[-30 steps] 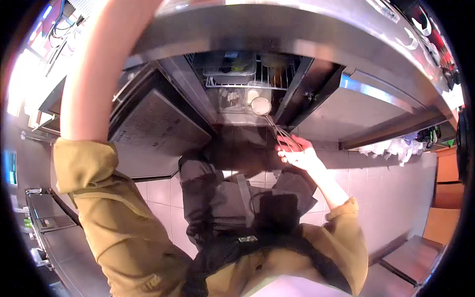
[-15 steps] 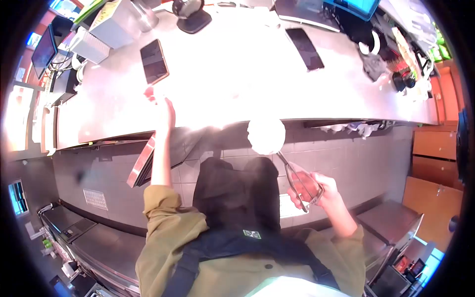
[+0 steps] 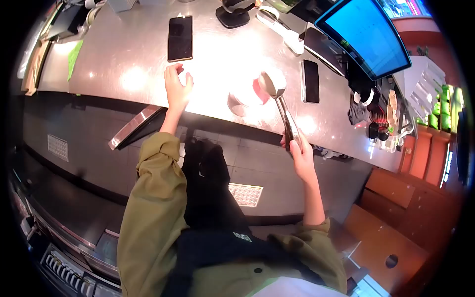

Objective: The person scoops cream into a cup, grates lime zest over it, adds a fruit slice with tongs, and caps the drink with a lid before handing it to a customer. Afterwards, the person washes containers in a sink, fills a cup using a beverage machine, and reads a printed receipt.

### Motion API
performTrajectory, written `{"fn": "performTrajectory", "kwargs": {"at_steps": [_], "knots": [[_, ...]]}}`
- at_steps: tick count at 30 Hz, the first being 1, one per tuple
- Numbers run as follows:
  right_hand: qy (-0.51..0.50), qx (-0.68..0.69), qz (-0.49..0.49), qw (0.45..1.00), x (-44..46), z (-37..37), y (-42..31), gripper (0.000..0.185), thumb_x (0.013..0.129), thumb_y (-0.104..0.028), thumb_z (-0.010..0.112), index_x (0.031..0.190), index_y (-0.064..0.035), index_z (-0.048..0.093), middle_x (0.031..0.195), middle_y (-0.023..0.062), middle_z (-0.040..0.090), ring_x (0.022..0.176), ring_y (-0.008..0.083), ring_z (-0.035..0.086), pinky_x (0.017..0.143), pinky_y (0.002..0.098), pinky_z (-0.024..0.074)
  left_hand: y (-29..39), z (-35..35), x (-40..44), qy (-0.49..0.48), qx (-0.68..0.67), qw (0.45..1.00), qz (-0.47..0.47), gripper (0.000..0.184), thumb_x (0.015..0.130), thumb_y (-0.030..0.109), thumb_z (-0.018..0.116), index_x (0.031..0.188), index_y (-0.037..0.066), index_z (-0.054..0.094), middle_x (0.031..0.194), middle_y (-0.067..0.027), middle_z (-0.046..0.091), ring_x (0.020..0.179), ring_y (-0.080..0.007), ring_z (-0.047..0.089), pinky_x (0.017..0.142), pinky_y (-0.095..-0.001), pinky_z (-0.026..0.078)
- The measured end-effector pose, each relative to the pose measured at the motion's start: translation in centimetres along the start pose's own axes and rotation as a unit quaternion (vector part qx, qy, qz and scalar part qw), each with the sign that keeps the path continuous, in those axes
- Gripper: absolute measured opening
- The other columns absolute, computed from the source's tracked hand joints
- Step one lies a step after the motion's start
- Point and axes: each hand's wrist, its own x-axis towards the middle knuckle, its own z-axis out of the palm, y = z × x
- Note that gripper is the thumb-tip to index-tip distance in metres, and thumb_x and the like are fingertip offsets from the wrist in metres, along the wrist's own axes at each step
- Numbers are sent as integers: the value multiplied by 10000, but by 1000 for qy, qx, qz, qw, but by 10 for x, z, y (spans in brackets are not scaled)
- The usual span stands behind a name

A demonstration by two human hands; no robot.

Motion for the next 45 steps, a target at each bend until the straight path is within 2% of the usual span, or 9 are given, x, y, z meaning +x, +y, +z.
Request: {"fn": "performTrajectory", "kwargs": {"at_steps": [5,6,16,22,25,31,34,40,45], "knots": [[80,-244,-122,959,2,15,-17,458,803,-29,504,1255,-4,437,1060,159,482,952,251,497,862,301,379,4,-4,1,2,-7,1000,-15,266,742,42,564,984,-17,470,928,-143,486,879,-258,501,796,-357,414],[66,-317,-184,928,4,14,-16,518,813,-39,487,1309,21,353,1088,159,445,939,250,478,840,302,385,4,-3,0,4,-12,1000,-16,259,740,42,565,975,-15,472,925,-138,488,878,-257,500,794,-356,415],[130,-419,-146,886,4,24,-10,573,770,-58,604,1273,60,357,1123,218,467,934,332,514,752,360,448,5,-8,3,33,-11,999,16,248,726,46,581,950,-4,487,885,-126,501,845,-252,516,762,-350,430],[153,-430,-142,878,4,22,-7,529,772,-74,615,1229,63,388,1061,230,483,887,374,526,746,390,444,3,-9,3,32,-18,999,3,237,726,50,583,941,3,494,881,-122,509,843,-248,518,760,-346,433],[154,-446,-147,869,4,18,1,487,800,-31,572,1243,38,382,1097,193,454,904,302,538,759,332,454,1,-8,3,30,-22,999,2,234,728,53,583,940,4,495,884,-122,511,845,-247,519,760,-345,434],[157,-470,-149,856,5,20,-2,482,801,-34,576,1237,40,383,1083,196,461,885,315,545,747,335,466,2,-10,4,31,-28,999,2,226,732,55,581,936,4,496,882,-121,512,843,-247,521,758,-343,435],[160,-456,-152,862,5,22,-6,529,780,-95,620,1230,54,386,1034,231,488,876,387,531,720,401,447,1,-9,4,32,-29,999,-2,224,731,54,583,931,4,497,879,-119,513,841,-246,522,757,-343,434],[158,-405,-136,890,3,27,-23,463,789,-37,558,1216,46,400,1061,205,470,953,348,489,841,363,395,-1,-8,3,37,-30,999,2,221,723,48,588,922,6,501,871,-113,513,841,-246,521,752,-345,432],[144,-410,-157,887,3,24,-31,484,788,-44,570,1227,51,391,1048,215,475,950,347,497,819,367,411,-2,-6,3,38,-33,999,-2,217,723,53,586,918,7,503,867,-113,512,836,-246,518,747,-346,431]]}}
